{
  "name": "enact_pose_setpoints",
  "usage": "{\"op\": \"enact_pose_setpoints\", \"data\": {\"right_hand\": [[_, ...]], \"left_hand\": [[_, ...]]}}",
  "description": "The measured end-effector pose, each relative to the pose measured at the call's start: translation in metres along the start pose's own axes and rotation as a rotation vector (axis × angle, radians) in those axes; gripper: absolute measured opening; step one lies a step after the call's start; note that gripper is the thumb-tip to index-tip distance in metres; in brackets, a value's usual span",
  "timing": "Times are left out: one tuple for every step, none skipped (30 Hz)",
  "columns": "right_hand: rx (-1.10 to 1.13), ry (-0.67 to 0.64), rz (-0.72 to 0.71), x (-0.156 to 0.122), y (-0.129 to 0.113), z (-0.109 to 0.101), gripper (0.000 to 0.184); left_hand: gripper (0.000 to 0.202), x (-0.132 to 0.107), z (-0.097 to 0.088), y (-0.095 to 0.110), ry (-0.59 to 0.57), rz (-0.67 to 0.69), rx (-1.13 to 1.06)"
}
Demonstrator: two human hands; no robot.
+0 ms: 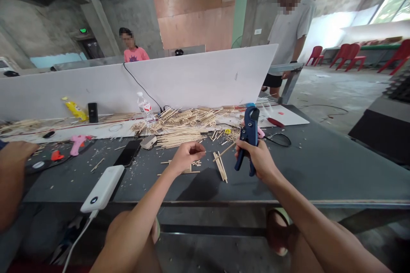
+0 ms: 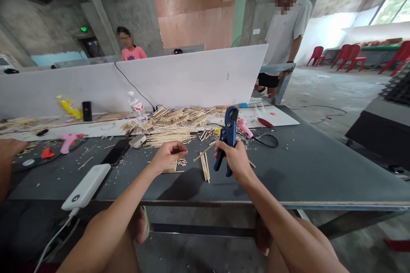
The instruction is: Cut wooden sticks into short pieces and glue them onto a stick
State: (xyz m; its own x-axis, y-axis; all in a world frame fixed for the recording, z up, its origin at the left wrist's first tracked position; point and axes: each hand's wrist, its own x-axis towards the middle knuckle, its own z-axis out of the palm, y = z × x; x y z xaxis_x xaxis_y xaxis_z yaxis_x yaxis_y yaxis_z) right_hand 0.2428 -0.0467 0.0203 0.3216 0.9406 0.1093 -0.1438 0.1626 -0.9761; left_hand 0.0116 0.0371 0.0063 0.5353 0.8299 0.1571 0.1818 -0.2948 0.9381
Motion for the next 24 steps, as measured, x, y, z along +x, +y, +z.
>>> {"op": "enact_pose_setpoints", "data": {"right_hand": [[0.014, -0.005, -0.011, -0.001, 0.001, 0.003, 0.022], [0.029, -0.006, -0.02, -0.002, 0.001, 0.006, 0.022], [0.044, -0.003, -0.028, -0.002, 0.001, 0.009, 0.023], [0.056, -0.001, -0.035, -0.002, 0.001, 0.012, 0.023], [0.064, 0.0, -0.042, -0.001, 0.002, 0.014, 0.024], [0.069, 0.0, -0.05, 0.0, 0.002, 0.016, 0.024], [0.071, 0.002, -0.06, 0.001, 0.002, 0.017, 0.025], [0.072, 0.006, -0.068, 0.002, 0.003, 0.018, 0.025], [0.072, 0.007, -0.072, 0.003, 0.003, 0.019, 0.025], [0.07, 0.008, -0.072, 0.004, 0.003, 0.019, 0.024], [0.069, 0.011, -0.07, 0.005, 0.004, 0.02, 0.024], [0.069, 0.012, -0.065, 0.006, 0.004, 0.02, 0.024], [0.069, 0.011, -0.061, 0.007, 0.004, 0.02, 0.023], [0.069, 0.011, -0.059, 0.007, 0.005, 0.021, 0.023], [0.069, 0.014, -0.059, 0.008, 0.005, 0.021, 0.022], [0.068, 0.018, -0.062, 0.008, 0.005, 0.021, 0.022], [0.068, 0.018, -0.063, 0.009, 0.006, 0.022, 0.023], [0.067, 0.016, -0.064, 0.009, 0.006, 0.022, 0.023], [0.066, 0.013, -0.065, 0.009, 0.007, 0.023, 0.023], [0.066, 0.009, -0.065, 0.009, 0.007, 0.023, 0.024], [0.066, 0.005, -0.065, 0.009, 0.007, 0.023, 0.024], [0.065, 0.004, -0.066, 0.009, 0.008, 0.024, 0.024], [0.066, 0.004, -0.067, 0.009, 0.008, 0.024, 0.024], [0.066, 0.006, -0.067, 0.009, 0.008, 0.024, 0.024]], "left_hand": [[0.03, -0.001, 0.003, 0.0, 0.012, -0.016, -0.067], [0.032, -0.002, 0.006, 0.0, 0.014, -0.033, -0.12], [0.033, -0.003, 0.009, 0.0, 0.006, -0.05, -0.154], [0.033, -0.004, 0.01, 0.0, -0.008, -0.063, -0.173], [0.032, -0.004, 0.011, 0.0, -0.023, -0.07, -0.183], [0.031, -0.005, 0.012, 0.0, -0.039, -0.071, -0.19], [0.03, -0.005, 0.012, 0.0, -0.053, -0.067, -0.195], [0.03, -0.006, 0.011, 0.001, -0.063, -0.062, -0.2], [0.029, -0.007, 0.011, 0.002, -0.07, -0.056, -0.205], [0.029, -0.007, 0.011, 0.002, -0.074, -0.053, -0.212], [0.029, -0.008, 0.01, 0.002, -0.076, -0.053, -0.219], [0.029, -0.009, 0.01, 0.002, -0.079, -0.055, -0.228], [0.029, -0.009, 0.01, 0.002, -0.083, -0.059, -0.239], [0.029, -0.01, 0.01, 0.002, -0.087, -0.061, -0.25], [0.03, -0.01, 0.009, 0.001, -0.091, -0.062, -0.259], [0.03, -0.01, 0.009, 0.001, -0.092, -0.063, -0.266], [0.031, -0.01, 0.009, 0.0, -0.09, -0.064, -0.27], [0.032, -0.01, 0.009, 0.0, -0.086, -0.065, -0.27], [0.033, -0.01, 0.009, 0.0, -0.083, -0.067, -0.266], [0.033, -0.01, 0.01, 0.0, -0.081, -0.069, -0.261], [0.033, -0.01, 0.01, 0.0, -0.082, -0.071, -0.254], [0.033, -0.011, 0.01, 0.001, -0.083, -0.072, -0.248], [0.033, -0.011, 0.01, 0.002, -0.087, -0.073, -0.242], [0.033, -0.011, 0.011, 0.003, -0.09, -0.074, -0.236]]}}
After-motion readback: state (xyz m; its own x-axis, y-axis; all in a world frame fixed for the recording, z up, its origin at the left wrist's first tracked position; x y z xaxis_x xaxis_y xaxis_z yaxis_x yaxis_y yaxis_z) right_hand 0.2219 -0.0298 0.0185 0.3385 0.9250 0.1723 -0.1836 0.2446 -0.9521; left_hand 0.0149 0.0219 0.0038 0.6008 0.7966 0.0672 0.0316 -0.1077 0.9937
